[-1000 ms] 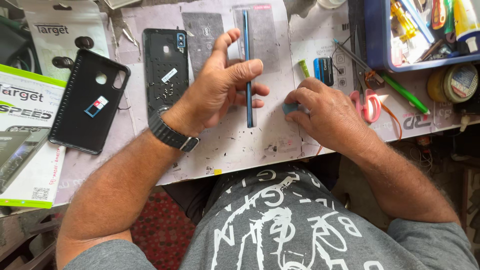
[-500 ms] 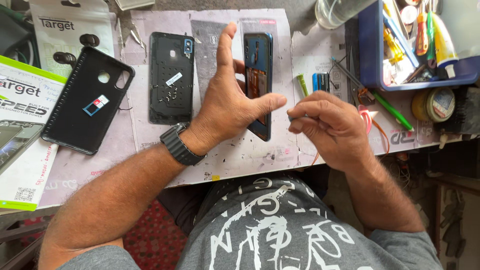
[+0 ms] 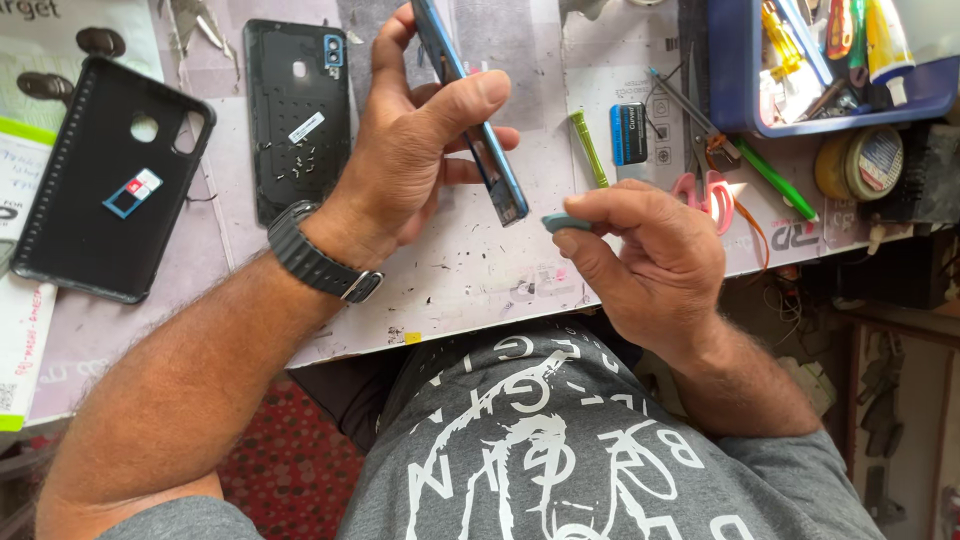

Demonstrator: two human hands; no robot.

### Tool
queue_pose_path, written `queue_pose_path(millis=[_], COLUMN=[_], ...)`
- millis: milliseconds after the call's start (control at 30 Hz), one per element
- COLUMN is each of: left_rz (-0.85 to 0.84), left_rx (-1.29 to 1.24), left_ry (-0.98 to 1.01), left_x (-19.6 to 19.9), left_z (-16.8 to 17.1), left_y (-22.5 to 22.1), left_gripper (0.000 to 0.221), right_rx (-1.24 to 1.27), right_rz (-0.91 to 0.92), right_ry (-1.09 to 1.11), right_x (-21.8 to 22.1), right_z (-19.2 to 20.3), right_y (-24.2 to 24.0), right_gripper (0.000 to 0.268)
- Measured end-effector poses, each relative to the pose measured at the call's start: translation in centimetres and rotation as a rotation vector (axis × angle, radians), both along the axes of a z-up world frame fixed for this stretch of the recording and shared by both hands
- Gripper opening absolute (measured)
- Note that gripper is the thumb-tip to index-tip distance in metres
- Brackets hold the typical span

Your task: The person uses a plastic pry tool to separate the back cover of a blue smartphone along its edges. They repeatedly insert the tool into the seam and work around the perimeter to loosen the cover. The person then uses a screwdriver to remove screws from the internal frame. The back cover remains partially detached by the end of the clip.

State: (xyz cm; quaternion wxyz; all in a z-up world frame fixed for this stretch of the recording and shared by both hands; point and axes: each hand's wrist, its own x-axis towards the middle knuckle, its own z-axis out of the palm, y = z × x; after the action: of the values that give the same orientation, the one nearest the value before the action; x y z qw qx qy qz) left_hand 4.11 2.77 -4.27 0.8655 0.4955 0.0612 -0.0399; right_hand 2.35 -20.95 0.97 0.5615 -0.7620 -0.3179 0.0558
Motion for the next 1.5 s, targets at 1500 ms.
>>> queue_pose_path(millis=[1500], left_rz=[-0.034], left_rx=[-0.142], left_ry=[-0.009], left_x=[0.2], left_z=[-2.0], left_y=[-0.1], left_gripper=[0.097], right_rx=[0.058], right_rz=[-0.021], right_ry=[-0.603], right_x=[1.4], right_z=[-4.6], right_y=[1.7], right_gripper=[0.028])
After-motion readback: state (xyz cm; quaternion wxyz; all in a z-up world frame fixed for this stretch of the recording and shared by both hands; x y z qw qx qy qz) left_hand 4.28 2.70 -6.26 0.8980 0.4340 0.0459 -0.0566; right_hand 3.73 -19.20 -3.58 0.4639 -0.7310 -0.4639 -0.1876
